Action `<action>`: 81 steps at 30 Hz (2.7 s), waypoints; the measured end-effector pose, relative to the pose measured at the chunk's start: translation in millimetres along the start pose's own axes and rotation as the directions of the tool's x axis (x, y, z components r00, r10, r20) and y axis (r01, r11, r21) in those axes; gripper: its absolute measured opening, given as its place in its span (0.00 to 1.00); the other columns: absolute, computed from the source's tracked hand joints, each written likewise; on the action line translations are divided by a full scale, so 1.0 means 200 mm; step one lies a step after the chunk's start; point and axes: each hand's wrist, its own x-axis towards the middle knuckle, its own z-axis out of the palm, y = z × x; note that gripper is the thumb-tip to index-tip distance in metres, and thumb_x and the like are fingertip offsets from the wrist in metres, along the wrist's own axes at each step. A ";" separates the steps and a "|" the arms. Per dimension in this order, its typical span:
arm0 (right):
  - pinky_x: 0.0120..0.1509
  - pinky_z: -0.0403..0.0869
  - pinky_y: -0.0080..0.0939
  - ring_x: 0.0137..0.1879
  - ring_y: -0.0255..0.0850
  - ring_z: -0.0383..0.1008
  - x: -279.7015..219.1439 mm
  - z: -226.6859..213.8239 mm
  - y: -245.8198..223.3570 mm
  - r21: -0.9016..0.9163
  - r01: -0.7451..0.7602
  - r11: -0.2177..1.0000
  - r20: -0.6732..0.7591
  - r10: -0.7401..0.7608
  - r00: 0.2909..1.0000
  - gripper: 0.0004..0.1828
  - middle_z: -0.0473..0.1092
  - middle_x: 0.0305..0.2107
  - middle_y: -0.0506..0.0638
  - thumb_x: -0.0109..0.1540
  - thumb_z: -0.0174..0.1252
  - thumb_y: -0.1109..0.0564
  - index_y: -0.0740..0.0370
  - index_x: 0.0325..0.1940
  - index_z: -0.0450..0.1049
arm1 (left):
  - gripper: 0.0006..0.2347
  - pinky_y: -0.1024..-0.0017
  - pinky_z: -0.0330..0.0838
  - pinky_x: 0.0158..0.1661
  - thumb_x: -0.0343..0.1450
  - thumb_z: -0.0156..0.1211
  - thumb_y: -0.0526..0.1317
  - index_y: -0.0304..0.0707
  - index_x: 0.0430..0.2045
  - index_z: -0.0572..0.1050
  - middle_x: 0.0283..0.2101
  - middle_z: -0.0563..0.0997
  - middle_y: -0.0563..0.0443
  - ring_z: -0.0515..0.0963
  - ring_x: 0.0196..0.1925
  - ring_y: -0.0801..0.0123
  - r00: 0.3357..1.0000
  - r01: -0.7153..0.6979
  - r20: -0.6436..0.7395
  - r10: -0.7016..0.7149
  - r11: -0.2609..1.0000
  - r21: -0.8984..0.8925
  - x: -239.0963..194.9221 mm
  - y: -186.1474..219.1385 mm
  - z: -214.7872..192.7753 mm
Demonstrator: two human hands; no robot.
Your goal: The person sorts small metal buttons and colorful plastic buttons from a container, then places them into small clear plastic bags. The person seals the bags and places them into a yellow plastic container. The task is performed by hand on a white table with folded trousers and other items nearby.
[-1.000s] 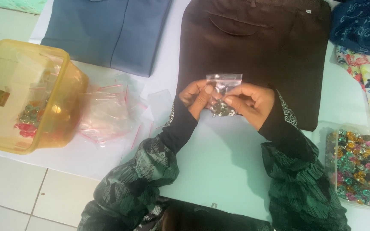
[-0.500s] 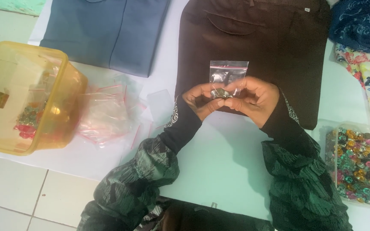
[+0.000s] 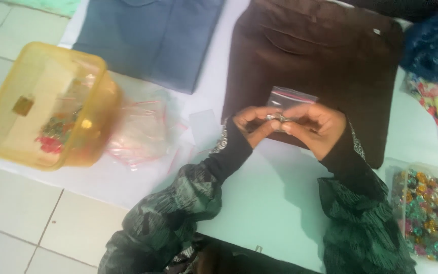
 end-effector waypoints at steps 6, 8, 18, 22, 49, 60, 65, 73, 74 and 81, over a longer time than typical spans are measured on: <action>0.40 0.76 0.37 0.37 0.39 0.79 -0.03 0.07 -0.05 -0.114 -0.205 0.972 -0.050 0.200 0.978 0.10 0.80 0.35 0.55 0.60 0.66 0.61 0.64 0.45 0.81 | 0.08 0.74 0.80 0.50 0.73 0.62 0.47 0.55 0.44 0.81 0.44 0.85 0.55 0.85 0.45 0.72 0.998 -0.052 -0.011 0.055 0.978 0.202 -0.01 0.05 -0.02; 0.43 0.73 0.35 0.36 0.37 0.77 -0.03 0.06 -0.04 -0.239 -0.202 0.950 -0.106 0.181 0.978 0.10 0.78 0.30 0.52 0.63 0.64 0.60 0.61 0.48 0.81 | 0.09 0.73 0.81 0.49 0.73 0.61 0.47 0.51 0.43 0.82 0.44 0.85 0.52 0.85 0.45 0.71 1.000 0.004 0.018 -0.006 0.997 0.074 -0.01 0.05 -0.03; 0.54 0.75 0.41 0.47 0.44 0.80 -0.01 0.25 -0.24 -0.477 -0.062 0.877 -0.092 0.020 0.996 0.12 0.80 0.41 0.56 0.66 0.63 0.54 0.64 0.49 0.81 | 0.09 0.72 0.77 0.48 0.76 0.56 0.50 0.58 0.43 0.81 0.39 0.83 0.58 0.80 0.45 0.72 0.978 -0.209 0.022 0.209 0.956 0.206 -0.08 0.16 -0.21; 0.45 0.71 0.33 0.38 0.35 0.77 0.09 0.48 -0.53 -0.465 0.105 0.879 0.064 -0.085 0.994 0.07 0.78 0.31 0.50 0.66 0.62 0.58 0.64 0.42 0.82 | 0.06 0.80 0.76 0.39 0.76 0.60 0.45 0.50 0.41 0.81 0.37 0.85 0.56 0.83 0.37 0.77 0.970 -0.239 -0.037 0.240 0.971 0.032 -0.19 0.32 -0.48; 0.61 0.67 0.52 0.57 0.51 0.70 0.63 1.17 -0.61 -0.402 0.562 0.723 0.372 -0.432 0.822 0.09 0.68 0.50 0.45 0.65 0.64 0.53 0.47 0.50 0.78 | 0.23 0.49 0.52 0.69 0.78 0.54 0.42 0.28 0.67 0.64 0.62 0.70 0.24 0.65 0.67 0.38 0.989 -0.002 0.010 0.148 -0.052 0.999 -0.46 0.34 -2.24; 0.61 0.68 0.46 0.54 0.44 0.74 0.42 0.71 -0.14 -0.535 0.388 0.750 0.324 -0.242 0.915 0.08 0.71 0.45 0.42 0.68 0.60 0.49 0.44 0.52 0.78 | 0.13 0.56 0.66 0.58 0.78 0.53 0.49 0.59 0.57 0.73 0.57 0.70 0.56 0.69 0.62 0.60 1.000 0.003 -0.007 -0.030 -0.118 0.993 -0.36 1.03 -1.45; 0.61 0.70 0.54 0.55 0.52 0.74 0.23 0.65 0.01 -0.591 0.375 0.715 0.321 -0.218 0.922 0.09 0.71 0.44 0.47 0.63 0.62 0.52 0.48 0.48 0.76 | 0.15 0.63 0.70 0.60 0.77 0.48 0.57 0.73 0.57 0.72 0.59 0.73 0.65 0.71 0.65 0.68 0.979 -0.194 0.203 -0.025 0.201 0.960 -0.37 0.83 -0.96; 0.61 0.69 0.54 0.54 0.49 0.72 -0.28 0.47 0.03 -0.568 0.207 0.796 0.202 -0.109 0.973 0.06 0.71 0.44 0.48 0.64 0.62 0.53 0.52 0.44 0.77 | 0.16 0.55 0.73 0.55 0.75 0.54 0.54 0.63 0.57 0.72 0.58 0.74 0.58 0.71 0.65 0.60 0.852 -0.340 0.444 -0.277 0.353 0.872 -0.26 0.43 -0.39; 0.61 0.70 0.54 0.53 0.48 0.73 -0.34 0.42 0.03 -0.549 0.198 0.812 0.197 -0.105 0.975 0.07 0.71 0.44 0.48 0.65 0.62 0.53 0.55 0.44 0.76 | 0.16 0.55 0.73 0.54 0.74 0.54 0.55 0.63 0.57 0.73 0.58 0.74 0.59 0.72 0.65 0.61 0.854 -0.309 0.426 -0.299 0.368 0.877 -0.25 0.42 -0.32; 0.56 0.75 0.44 0.50 0.45 0.76 -0.92 -0.32 0.11 -0.668 -0.046 0.743 -0.159 -0.082 0.984 0.06 0.74 0.43 0.46 0.65 0.64 0.54 0.53 0.45 0.79 | 0.14 0.54 0.75 0.53 0.75 0.58 0.49 0.49 0.54 0.76 0.53 0.79 0.48 0.77 0.60 0.54 0.751 -0.406 0.620 -0.227 0.582 0.704 -0.19 0.17 0.35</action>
